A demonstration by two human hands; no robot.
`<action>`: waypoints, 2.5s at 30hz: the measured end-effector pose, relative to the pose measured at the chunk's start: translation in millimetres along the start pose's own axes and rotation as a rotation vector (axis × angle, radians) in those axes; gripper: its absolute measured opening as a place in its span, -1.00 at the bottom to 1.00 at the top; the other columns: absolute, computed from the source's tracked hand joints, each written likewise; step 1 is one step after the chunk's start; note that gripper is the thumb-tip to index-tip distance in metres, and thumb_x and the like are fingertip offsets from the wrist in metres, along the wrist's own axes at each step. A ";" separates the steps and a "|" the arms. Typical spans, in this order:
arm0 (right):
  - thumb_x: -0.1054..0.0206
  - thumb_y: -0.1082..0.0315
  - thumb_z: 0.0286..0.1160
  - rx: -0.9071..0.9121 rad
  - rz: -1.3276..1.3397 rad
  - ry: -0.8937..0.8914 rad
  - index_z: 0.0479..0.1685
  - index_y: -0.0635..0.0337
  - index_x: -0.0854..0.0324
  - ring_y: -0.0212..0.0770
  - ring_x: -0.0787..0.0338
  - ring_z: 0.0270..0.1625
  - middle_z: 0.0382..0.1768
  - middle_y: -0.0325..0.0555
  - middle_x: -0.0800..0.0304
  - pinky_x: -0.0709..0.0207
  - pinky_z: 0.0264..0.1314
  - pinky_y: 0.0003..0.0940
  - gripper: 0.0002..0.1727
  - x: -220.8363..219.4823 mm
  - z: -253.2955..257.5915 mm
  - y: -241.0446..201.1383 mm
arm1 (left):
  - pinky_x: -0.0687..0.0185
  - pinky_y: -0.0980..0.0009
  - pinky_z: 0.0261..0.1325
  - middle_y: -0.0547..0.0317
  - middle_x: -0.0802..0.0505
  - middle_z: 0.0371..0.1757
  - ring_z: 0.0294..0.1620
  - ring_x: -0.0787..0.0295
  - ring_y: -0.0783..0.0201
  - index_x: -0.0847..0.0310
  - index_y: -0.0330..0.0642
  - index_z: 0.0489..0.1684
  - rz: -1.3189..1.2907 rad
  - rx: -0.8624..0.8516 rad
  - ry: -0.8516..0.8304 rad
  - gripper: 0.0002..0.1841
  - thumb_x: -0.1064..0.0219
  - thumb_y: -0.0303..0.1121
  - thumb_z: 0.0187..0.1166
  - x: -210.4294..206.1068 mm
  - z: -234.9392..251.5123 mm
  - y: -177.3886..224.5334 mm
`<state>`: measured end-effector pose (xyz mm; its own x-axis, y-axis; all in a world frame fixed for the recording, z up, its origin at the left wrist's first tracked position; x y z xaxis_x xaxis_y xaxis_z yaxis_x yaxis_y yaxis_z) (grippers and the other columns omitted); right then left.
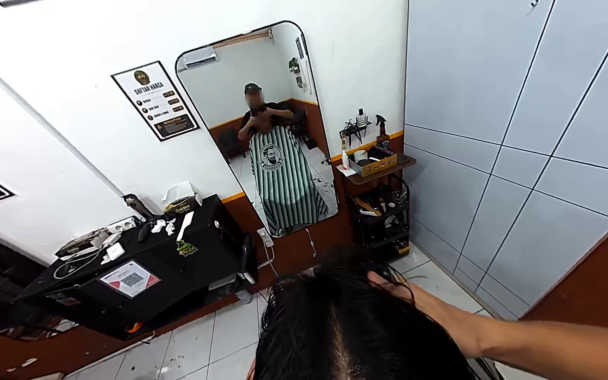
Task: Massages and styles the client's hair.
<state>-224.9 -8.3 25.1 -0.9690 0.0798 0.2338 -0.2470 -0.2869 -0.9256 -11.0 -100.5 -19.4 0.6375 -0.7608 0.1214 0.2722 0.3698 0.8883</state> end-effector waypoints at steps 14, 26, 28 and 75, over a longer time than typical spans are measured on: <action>0.00 0.39 0.76 0.093 0.334 0.166 -0.19 0.07 -0.75 -0.87 -0.70 -0.04 -0.22 -0.61 -0.84 -0.53 0.14 -0.82 -0.66 -6.9 23.7 15.3 | -0.47 0.81 0.31 0.40 -0.94 -0.10 0.17 -0.75 0.75 -0.77 -0.26 -0.19 -0.249 -0.062 0.170 -0.62 -0.12 -0.17 0.78 -37.9 80.9 87.3; -0.17 0.08 0.77 0.405 0.344 0.250 0.16 0.23 -0.74 -0.53 -0.74 0.27 0.12 -0.30 -0.87 -0.57 0.44 -0.50 -0.59 -2.4 26.7 17.7 | -0.53 0.47 0.48 0.20 -0.92 0.17 0.33 -0.77 0.39 -0.75 -0.11 0.25 -0.532 -0.005 0.018 -0.41 -0.11 0.20 0.67 -19.9 67.4 -24.2; -0.03 0.21 0.69 0.304 0.380 0.172 0.16 0.34 -0.66 -0.54 -0.70 0.25 0.12 -0.26 -0.79 -0.53 0.40 -0.53 -0.58 -11.9 33.4 30.3 | -0.62 0.58 0.29 0.32 -0.95 -0.13 0.06 -0.86 0.49 -0.77 -0.09 -0.15 -0.440 0.040 0.159 -0.53 -0.24 0.15 0.60 -24.5 77.8 17.9; 0.01 0.08 0.87 0.493 0.374 0.121 0.26 0.40 -0.61 -0.36 -0.79 0.24 0.15 -0.06 -0.84 -0.61 0.42 -0.37 -0.48 -11.3 46.4 45.5 | -0.62 0.53 0.39 0.41 -0.95 -0.08 0.11 -0.85 0.52 -0.75 0.04 -0.02 -0.130 -0.269 0.127 -0.53 0.04 0.09 0.80 -4.8 70.8 16.0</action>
<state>-225.5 -66.5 -5.8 -0.9900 -0.0114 -0.1409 0.1059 -0.7205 -0.6854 -60.7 -128.6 25.6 0.6652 -0.7445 -0.0570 0.5271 0.4141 0.7421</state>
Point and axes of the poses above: each hand's wrist, its own z-axis towards the middle knuckle, its own x-axis out of the back of the hand, y = z × x, the point moved 9 cm from there along z, towards the middle knuckle
